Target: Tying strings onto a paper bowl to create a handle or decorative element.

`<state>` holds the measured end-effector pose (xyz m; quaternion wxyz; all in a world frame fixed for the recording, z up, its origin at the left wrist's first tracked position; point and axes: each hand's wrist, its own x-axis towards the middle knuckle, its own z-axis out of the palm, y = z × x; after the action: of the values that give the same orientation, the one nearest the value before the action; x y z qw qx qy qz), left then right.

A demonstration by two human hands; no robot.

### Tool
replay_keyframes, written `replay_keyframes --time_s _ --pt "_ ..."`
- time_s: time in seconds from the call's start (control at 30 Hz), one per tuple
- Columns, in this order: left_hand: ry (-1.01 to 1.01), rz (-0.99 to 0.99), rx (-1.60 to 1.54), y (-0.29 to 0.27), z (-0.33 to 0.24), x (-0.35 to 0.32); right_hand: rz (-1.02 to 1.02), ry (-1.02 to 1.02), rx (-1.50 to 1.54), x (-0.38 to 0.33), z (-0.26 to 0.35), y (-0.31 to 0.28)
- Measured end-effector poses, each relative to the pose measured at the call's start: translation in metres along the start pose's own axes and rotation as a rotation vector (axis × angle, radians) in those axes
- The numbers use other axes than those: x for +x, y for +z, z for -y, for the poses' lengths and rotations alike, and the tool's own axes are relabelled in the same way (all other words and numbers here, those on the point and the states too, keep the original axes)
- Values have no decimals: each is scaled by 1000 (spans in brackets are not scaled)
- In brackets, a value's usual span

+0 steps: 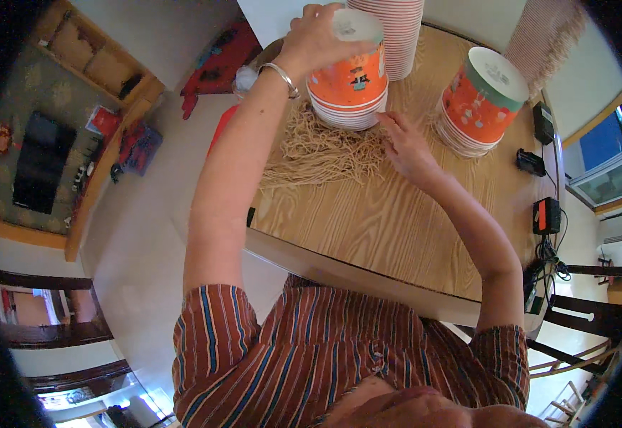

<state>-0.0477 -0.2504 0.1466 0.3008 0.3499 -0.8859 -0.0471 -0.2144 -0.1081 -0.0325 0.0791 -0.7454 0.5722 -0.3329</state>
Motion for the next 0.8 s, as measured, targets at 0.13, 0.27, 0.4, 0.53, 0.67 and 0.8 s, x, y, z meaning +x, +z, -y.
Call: replay_keyframes --time_s 0.13,0.27,0.4,0.53,0.67,0.8 --pt "-93 95 -2 -29 -6 6 -38 -62 -10 3 -2 5" --pt "-80 19 2 -52 -10 17 -93 -68 53 -3 2 5" --pt "-11 -106 -214 -95 -21 26 -89 -79 46 -6 0 4" --pt "-112 -166 -572 -144 -60 -11 -155 -25 71 -11 8 -28" --pt "-57 -360 -719 -129 -18 -51 -361 33 304 -10 35 -85" --pt "-244 -65 -1426 -82 -31 -116 -496 -193 69 -14 62 -135"
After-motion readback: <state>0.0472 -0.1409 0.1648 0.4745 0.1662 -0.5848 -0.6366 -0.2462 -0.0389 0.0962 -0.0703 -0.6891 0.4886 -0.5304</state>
